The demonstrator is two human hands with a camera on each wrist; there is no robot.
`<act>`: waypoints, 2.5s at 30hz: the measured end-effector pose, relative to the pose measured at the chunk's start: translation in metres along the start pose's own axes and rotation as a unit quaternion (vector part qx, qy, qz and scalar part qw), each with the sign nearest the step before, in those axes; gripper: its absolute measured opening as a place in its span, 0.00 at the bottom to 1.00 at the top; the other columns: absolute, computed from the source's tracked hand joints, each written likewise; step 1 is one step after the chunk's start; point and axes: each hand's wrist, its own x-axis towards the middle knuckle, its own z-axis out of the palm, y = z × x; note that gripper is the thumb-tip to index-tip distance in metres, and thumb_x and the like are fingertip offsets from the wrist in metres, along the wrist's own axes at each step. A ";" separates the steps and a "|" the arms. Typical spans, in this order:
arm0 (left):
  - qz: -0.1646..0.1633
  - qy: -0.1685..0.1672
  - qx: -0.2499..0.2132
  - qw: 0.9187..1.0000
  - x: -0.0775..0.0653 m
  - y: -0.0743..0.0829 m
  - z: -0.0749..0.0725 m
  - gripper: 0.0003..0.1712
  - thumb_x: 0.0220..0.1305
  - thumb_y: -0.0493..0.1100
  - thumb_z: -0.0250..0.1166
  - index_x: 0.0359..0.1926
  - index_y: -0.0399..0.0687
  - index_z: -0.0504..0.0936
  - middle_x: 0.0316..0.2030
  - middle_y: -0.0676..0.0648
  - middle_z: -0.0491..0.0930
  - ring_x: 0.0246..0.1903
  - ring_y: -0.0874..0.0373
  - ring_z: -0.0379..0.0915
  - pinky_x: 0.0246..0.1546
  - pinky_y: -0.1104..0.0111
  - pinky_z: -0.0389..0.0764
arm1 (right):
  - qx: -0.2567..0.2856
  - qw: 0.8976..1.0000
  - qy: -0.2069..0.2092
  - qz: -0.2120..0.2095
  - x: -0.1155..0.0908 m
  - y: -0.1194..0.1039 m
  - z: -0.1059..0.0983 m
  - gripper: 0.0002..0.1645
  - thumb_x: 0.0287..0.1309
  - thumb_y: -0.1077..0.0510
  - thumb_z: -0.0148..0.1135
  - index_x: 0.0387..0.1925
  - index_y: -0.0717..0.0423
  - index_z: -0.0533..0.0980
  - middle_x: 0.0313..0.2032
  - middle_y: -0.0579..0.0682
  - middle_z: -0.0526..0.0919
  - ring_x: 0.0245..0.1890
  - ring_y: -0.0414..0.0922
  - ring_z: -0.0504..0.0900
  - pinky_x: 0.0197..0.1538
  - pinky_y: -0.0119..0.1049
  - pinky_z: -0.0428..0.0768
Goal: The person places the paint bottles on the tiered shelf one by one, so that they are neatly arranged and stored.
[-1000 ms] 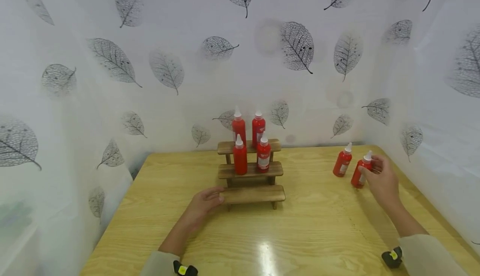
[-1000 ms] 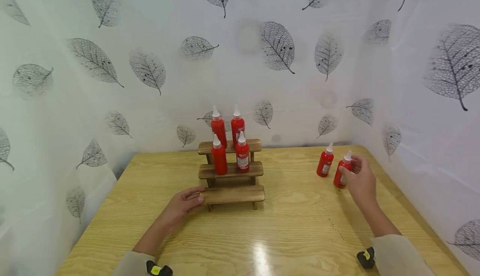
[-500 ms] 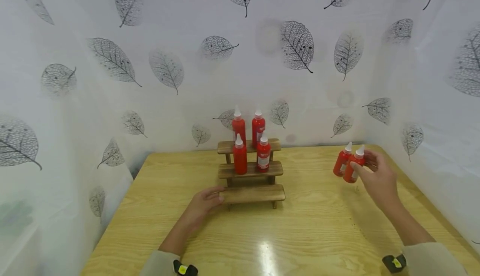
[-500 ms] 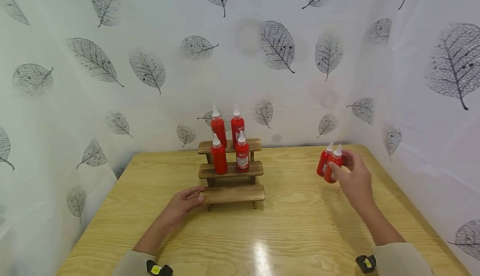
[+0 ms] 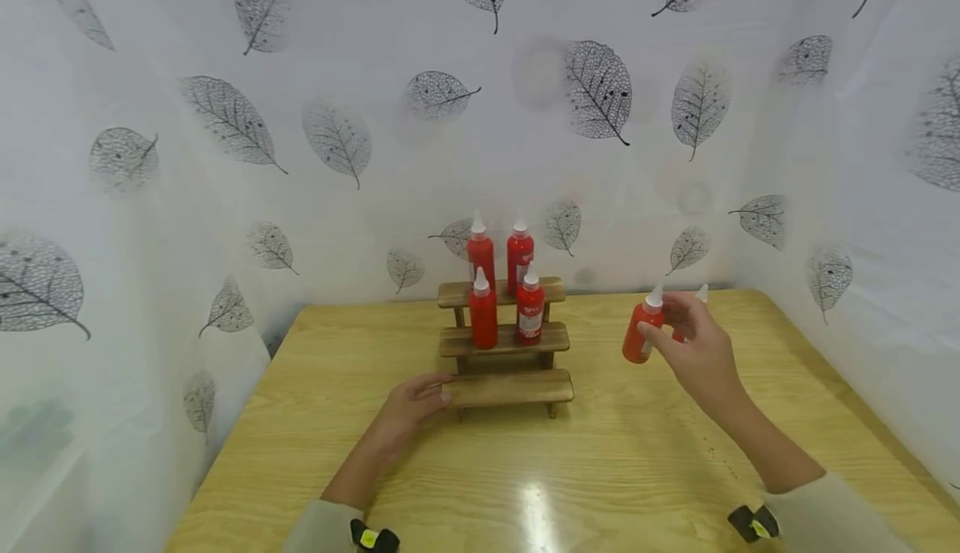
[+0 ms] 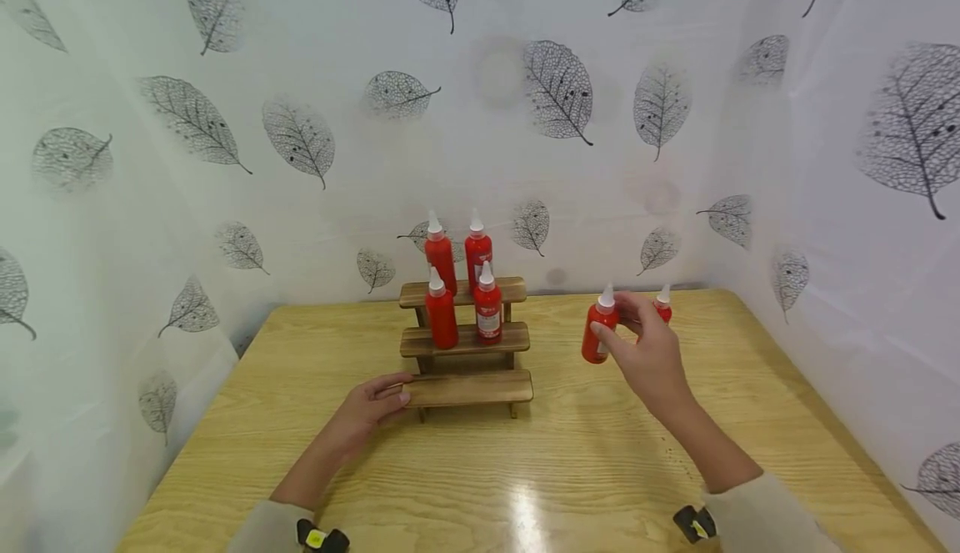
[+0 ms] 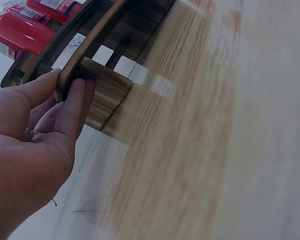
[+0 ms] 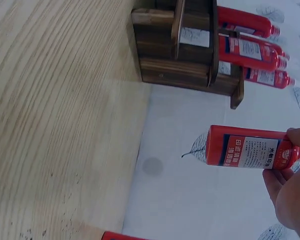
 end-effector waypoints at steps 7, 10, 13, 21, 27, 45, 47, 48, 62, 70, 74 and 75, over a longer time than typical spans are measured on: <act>0.003 -0.005 -0.002 1.000 0.000 -0.001 0.000 0.29 0.71 0.43 0.64 0.69 0.38 0.71 0.70 0.34 0.67 0.70 0.42 0.64 0.67 0.57 0.73 | 0.064 0.997 -0.033 -0.038 -0.001 -0.028 0.034 0.28 0.61 0.59 0.71 0.60 0.59 0.72 0.52 0.53 0.81 0.50 0.25 0.77 0.57 0.17 0.75; 0.004 -0.009 -0.001 1.000 0.001 -0.001 -0.001 0.30 0.70 0.43 0.65 0.69 0.38 0.71 0.70 0.35 0.67 0.69 0.42 0.65 0.67 0.57 0.73 | 0.080 0.994 -0.052 -0.049 -0.002 -0.039 0.049 0.28 0.60 0.60 0.72 0.60 0.59 0.73 0.53 0.52 0.82 0.51 0.30 0.79 0.58 0.23 0.78; 0.004 -0.011 0.003 1.000 0.001 -0.002 -0.001 0.30 0.70 0.44 0.65 0.69 0.39 0.71 0.70 0.35 0.67 0.69 0.42 0.65 0.67 0.56 0.73 | 0.091 0.992 -0.071 -0.057 -0.004 -0.049 0.067 0.29 0.60 0.60 0.72 0.60 0.58 0.73 0.53 0.52 0.83 0.52 0.39 0.82 0.59 0.33 0.80; 0.007 -0.008 -0.002 1.000 0.001 -0.004 -0.002 0.29 0.71 0.42 0.64 0.69 0.37 0.71 0.70 0.34 0.67 0.68 0.43 0.66 0.67 0.57 0.73 | 0.128 0.980 -0.139 -0.056 -0.010 -0.065 0.114 0.32 0.59 0.57 0.72 0.63 0.57 0.71 0.55 0.56 0.83 0.54 0.53 0.83 0.57 0.51 0.82; 0.010 -0.004 -0.006 1.000 0.001 -0.004 -0.001 0.29 0.70 0.42 0.64 0.68 0.35 0.71 0.68 0.32 0.69 0.64 0.46 0.72 0.63 0.59 0.76 | 0.137 0.974 -0.172 -0.055 -0.013 -0.071 0.141 0.32 0.60 0.54 0.72 0.63 0.56 0.72 0.57 0.54 0.82 0.57 0.51 0.81 0.56 0.46 0.83; 0.011 -0.001 -0.015 1.000 0.000 -0.002 0.001 0.29 0.70 0.40 0.64 0.67 0.34 0.71 0.65 0.33 0.72 0.61 0.51 0.73 0.62 0.60 0.78 | 0.159 0.964 -0.213 -0.013 -0.012 -0.082 0.162 0.31 0.61 0.58 0.71 0.64 0.56 0.71 0.60 0.53 0.79 0.62 0.50 0.78 0.61 0.43 0.81; 0.009 0.000 -0.017 1.000 0.000 -0.002 0.001 0.29 0.70 0.40 0.64 0.67 0.34 0.71 0.65 0.33 0.73 0.61 0.52 0.74 0.61 0.60 0.78 | 0.157 0.964 -0.214 -0.018 -0.012 -0.080 0.162 0.32 0.61 0.58 0.71 0.64 0.57 0.71 0.60 0.53 0.79 0.62 0.50 0.78 0.62 0.44 0.80; 0.008 0.000 -0.016 1.000 0.000 -0.002 0.001 0.29 0.70 0.40 0.64 0.67 0.34 0.71 0.65 0.33 0.73 0.60 0.52 0.74 0.61 0.60 0.78 | 0.158 0.964 -0.215 -0.020 -0.012 -0.079 0.162 0.33 0.60 0.59 0.72 0.65 0.57 0.70 0.61 0.53 0.79 0.63 0.50 0.77 0.62 0.44 0.80; 0.003 0.000 -0.013 1.000 0.001 -0.004 0.000 0.29 0.70 0.41 0.64 0.68 0.36 0.71 0.67 0.33 0.71 0.62 0.49 0.73 0.63 0.61 0.77 | 0.159 0.974 -0.156 -0.043 -0.014 -0.064 0.119 0.33 0.62 0.54 0.70 0.66 0.55 0.70 0.63 0.56 0.77 0.64 0.54 0.77 0.66 0.50 0.76; 0.001 -0.001 -0.018 1.000 0.000 0.000 0.001 0.29 0.70 0.41 0.64 0.69 0.35 0.70 0.67 0.33 0.70 0.62 0.49 0.73 0.64 0.59 0.76 | 0.132 0.989 -0.059 -0.006 -0.008 -0.026 0.064 0.29 0.67 0.56 0.66 0.65 0.58 0.70 0.62 0.54 0.77 0.64 0.53 0.75 0.64 0.25 0.74; -0.003 0.004 -0.018 1.000 -0.001 0.002 0.003 0.29 0.71 0.41 0.64 0.69 0.35 0.70 0.67 0.32 0.70 0.62 0.48 0.73 0.63 0.58 0.77 | 0.099 0.995 -0.015 0.018 -0.003 -0.004 0.036 0.29 0.68 0.54 0.65 0.66 0.58 0.69 0.62 0.52 0.75 0.64 0.44 0.76 0.63 0.21 0.73; -0.003 0.004 -0.017 1.000 -0.002 0.002 0.003 0.29 0.71 0.41 0.64 0.69 0.35 0.70 0.67 0.32 0.70 0.62 0.48 0.73 0.63 0.58 0.77 | 0.084 0.996 -0.003 0.026 -0.002 0.001 0.029 0.30 0.68 0.53 0.64 0.67 0.58 0.69 0.62 0.52 0.75 0.63 0.41 0.76 0.62 0.20 0.72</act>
